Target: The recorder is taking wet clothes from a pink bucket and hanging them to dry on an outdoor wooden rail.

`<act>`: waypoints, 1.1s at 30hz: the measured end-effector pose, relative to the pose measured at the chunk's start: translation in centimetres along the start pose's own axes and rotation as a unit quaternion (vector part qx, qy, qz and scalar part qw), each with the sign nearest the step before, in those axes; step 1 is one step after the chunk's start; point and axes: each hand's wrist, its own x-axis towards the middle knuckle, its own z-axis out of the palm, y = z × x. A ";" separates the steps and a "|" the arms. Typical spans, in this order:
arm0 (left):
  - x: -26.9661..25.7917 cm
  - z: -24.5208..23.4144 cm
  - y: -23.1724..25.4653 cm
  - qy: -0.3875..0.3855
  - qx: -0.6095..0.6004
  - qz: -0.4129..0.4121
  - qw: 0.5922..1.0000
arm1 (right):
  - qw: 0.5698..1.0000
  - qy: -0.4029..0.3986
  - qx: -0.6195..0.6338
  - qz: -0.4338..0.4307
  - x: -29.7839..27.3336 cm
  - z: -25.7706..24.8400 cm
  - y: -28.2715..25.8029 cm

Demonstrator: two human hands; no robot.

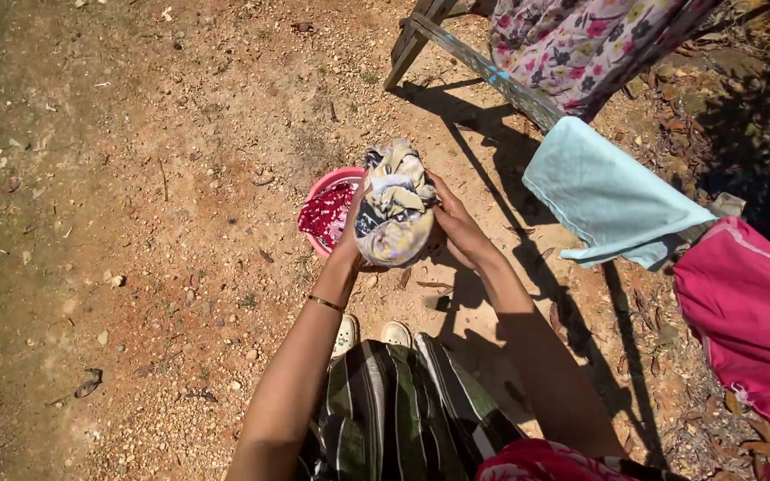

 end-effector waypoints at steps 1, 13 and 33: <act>0.0 0.8 0.2 0.005 0.019 0.015 1.000 | 0.997 -0.007 0.078 0.018 -0.3 -0.7 0.6; -1.0 3.1 4.6 -0.009 0.411 0.148 0.900 | 0.981 0.159 0.090 -0.065 -3.1 -3.7 -11.9; -3.6 13.3 18.2 -0.098 0.499 0.332 0.795 | 0.958 0.186 0.129 -0.174 -1.3 -1.1 -18.8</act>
